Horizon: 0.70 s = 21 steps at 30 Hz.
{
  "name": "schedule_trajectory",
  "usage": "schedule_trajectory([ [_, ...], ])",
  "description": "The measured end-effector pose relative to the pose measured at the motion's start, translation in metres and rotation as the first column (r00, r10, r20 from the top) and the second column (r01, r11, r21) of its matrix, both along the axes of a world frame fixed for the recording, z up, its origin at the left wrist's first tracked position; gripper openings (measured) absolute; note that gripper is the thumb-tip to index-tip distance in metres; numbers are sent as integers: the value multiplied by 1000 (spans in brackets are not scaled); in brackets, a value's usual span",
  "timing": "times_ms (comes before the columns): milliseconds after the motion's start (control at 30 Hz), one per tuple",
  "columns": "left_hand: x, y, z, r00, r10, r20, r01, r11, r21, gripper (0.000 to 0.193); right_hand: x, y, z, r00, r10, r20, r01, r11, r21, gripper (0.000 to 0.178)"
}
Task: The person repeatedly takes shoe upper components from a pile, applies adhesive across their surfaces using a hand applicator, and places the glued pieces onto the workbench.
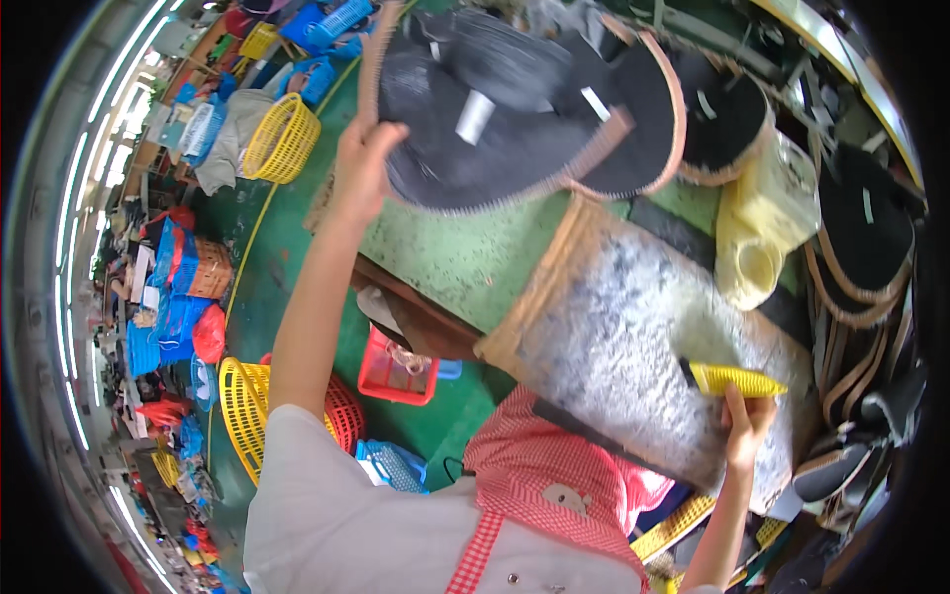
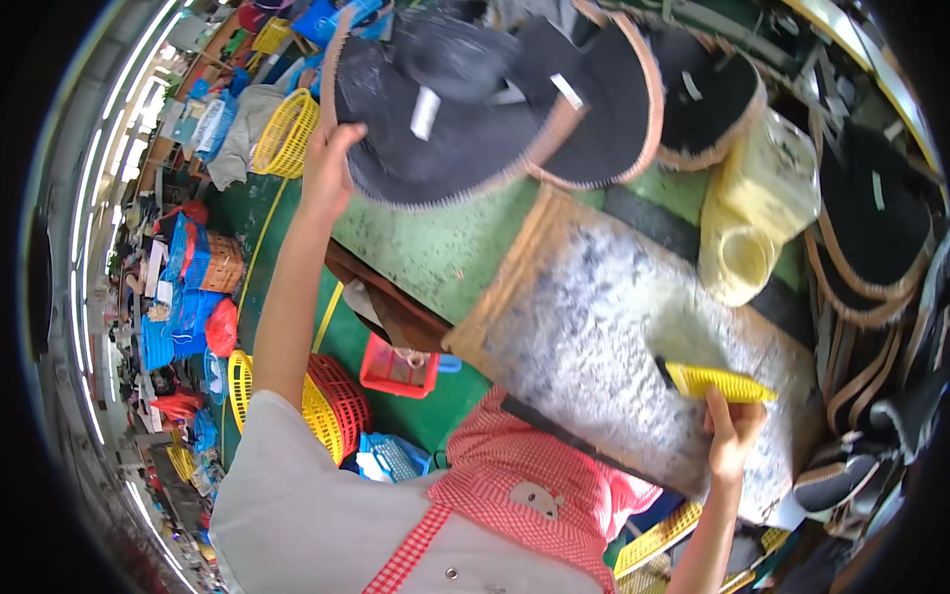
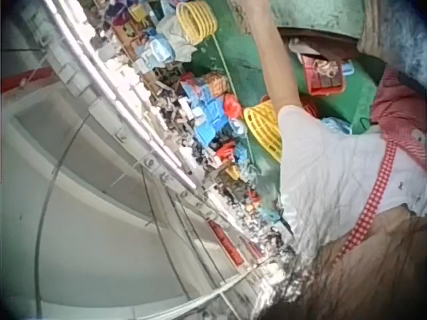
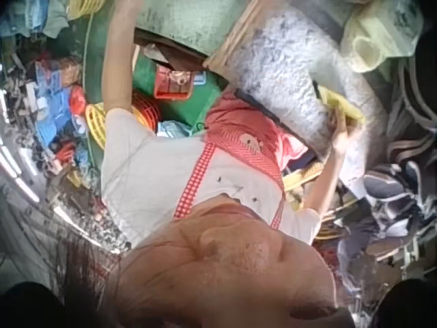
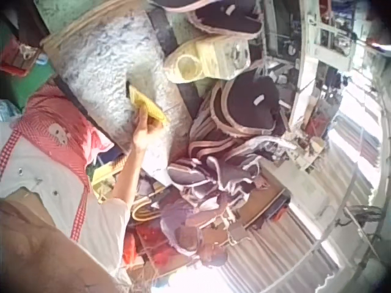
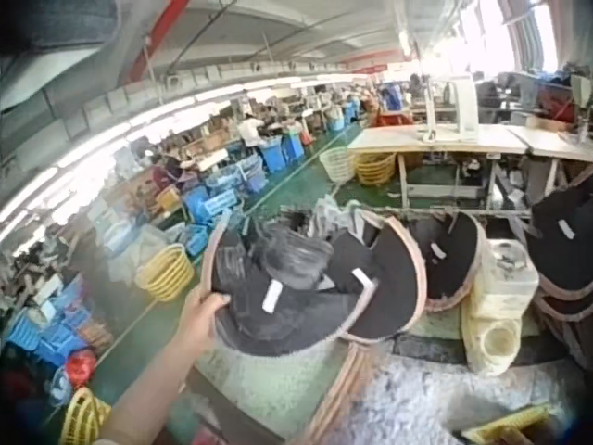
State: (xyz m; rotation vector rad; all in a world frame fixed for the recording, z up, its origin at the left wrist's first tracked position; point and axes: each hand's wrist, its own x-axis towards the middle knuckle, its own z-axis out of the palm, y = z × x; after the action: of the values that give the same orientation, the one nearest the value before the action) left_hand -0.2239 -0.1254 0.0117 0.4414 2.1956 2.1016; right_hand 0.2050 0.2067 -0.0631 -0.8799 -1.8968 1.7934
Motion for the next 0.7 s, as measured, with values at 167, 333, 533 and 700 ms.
schedule_trajectory([
  [167,-127,-27,-16,999,40,13,-41,998,46,42,-6,2,15,999,2,41,0,998,-65,6],
  [333,-100,32,-7,260,40,-965,-719,675,-166,60,-29,18,51,990,-105,91,108,994,-28,10],
  [533,-26,161,-23,637,-157,-755,-238,891,-386,49,-90,66,53,967,-97,234,-139,569,810,16],
  [700,-15,160,-27,579,-86,-811,-55,988,-144,27,-80,84,30,953,-248,-174,286,926,245,12],
])
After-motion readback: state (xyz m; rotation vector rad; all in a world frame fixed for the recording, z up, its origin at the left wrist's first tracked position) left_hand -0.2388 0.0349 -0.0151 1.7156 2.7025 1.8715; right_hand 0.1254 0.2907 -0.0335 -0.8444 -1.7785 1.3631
